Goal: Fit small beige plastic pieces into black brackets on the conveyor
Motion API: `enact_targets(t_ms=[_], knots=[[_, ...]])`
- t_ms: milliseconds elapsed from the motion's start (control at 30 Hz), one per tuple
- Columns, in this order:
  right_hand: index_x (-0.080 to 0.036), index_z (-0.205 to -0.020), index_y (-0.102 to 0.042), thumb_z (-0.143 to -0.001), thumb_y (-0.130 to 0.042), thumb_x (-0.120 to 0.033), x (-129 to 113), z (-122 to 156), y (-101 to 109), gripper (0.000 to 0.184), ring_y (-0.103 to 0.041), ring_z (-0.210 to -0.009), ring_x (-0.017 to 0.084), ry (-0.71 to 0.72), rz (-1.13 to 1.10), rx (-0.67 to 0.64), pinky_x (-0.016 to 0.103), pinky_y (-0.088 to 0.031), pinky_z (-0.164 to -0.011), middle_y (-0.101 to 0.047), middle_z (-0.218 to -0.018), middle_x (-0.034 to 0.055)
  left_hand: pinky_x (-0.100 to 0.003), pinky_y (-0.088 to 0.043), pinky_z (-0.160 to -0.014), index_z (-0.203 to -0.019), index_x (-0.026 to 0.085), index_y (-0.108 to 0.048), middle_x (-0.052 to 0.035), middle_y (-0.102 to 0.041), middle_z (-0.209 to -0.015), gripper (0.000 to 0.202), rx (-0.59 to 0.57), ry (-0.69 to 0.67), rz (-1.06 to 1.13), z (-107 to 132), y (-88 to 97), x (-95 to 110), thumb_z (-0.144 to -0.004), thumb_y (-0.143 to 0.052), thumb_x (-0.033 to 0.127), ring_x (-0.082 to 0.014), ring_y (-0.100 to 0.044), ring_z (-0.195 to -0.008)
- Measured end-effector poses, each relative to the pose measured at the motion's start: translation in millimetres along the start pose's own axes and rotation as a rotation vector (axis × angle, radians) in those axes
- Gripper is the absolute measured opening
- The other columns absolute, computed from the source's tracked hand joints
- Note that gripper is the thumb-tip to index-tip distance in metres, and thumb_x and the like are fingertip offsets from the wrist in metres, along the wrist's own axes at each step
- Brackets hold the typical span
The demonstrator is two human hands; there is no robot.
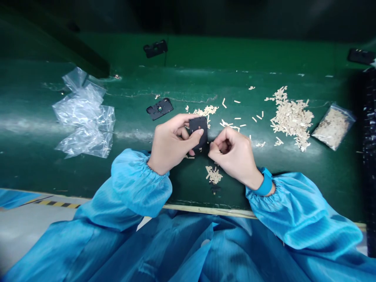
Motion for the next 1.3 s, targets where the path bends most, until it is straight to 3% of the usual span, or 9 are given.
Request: enact_targets(t_ms=[267, 467, 767, 1100, 1300], knots=[[-0.022, -0.067, -0.051, -0.076, -0.068, -0.016, -6.2, 1.1, -1.1, 0.020, -0.045, -0.049, 0.010, 0.073, 0.125, 0.051, 0.027, -0.037, -0.049, -0.056, -0.060, -0.0031, -0.024, -0.052, -0.054, -0.111, 0.025, -0.072, 0.0092, -0.062, -0.055, 0.028, 0.005, -0.003, -0.010, 1.5, -0.5, 2.4, -0.084, -0.070, 0.018, -0.0094, -0.058, -0.041], [-0.022, -0.068, -0.052, -0.078, -0.068, -0.018, -5.4, 1.6, -2.2, 0.019, -0.045, -0.049, 0.010, 0.059, 0.092, 0.022, 0.027, -0.035, -0.047, -0.055, -0.058, -0.0029, -0.023, -0.051, -0.053, -0.112, 0.025, -0.072, 0.0074, -0.068, -0.065, 0.029, 0.014, -0.014, -0.037, 1.0, -0.3, 0.9, -0.084, -0.070, 0.018, -0.0082, -0.058, -0.042], [-0.021, -0.071, -0.058, -0.078, -0.070, -0.018, 0.5, -0.4, -1.5, 0.014, -0.046, -0.051, 0.010, -0.066, -0.068, -0.049, 0.024, -0.035, -0.045, -0.056, -0.060, -0.0024, -0.024, -0.054, -0.057, -0.113, 0.025, -0.072, 0.0098, -0.060, -0.053, 0.030, 0.007, 0.000, 0.011, 0.4, -0.1, 0.8, -0.084, -0.069, 0.018, -0.0096, -0.058, -0.041], [-0.020, -0.070, -0.060, -0.075, -0.070, -0.016, -2.9, -3.3, 0.1, 0.012, -0.048, -0.054, 0.010, -0.119, -0.169, -0.083, 0.024, -0.035, -0.048, -0.062, -0.064, -0.0007, -0.023, -0.051, -0.052, -0.115, 0.024, -0.072, 0.0109, -0.055, -0.048, 0.030, -0.001, -0.004, 0.073, -0.9, -0.5, -1.2, -0.086, -0.070, 0.020, -0.0096, -0.058, -0.039], [-0.020, -0.068, -0.060, -0.077, -0.071, -0.021, -7.1, -6.7, 1.7, 0.014, -0.049, -0.056, 0.011, -0.130, -0.198, -0.079, 0.024, -0.034, -0.048, -0.062, -0.065, 0.0007, -0.024, -0.054, -0.056, -0.117, 0.024, -0.073, 0.0110, -0.053, -0.045, 0.030, -0.006, -0.024, 0.117, -1.7, -0.7, -3.4, -0.087, -0.070, 0.022, -0.0109, -0.060, -0.041]])
Point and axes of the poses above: each hand's wrist, its own z-axis away from the middle knuckle, its own y-axis out of the back of the hand, x = y × z, the point moved 3 cm from there along -z, towards the middle knuckle
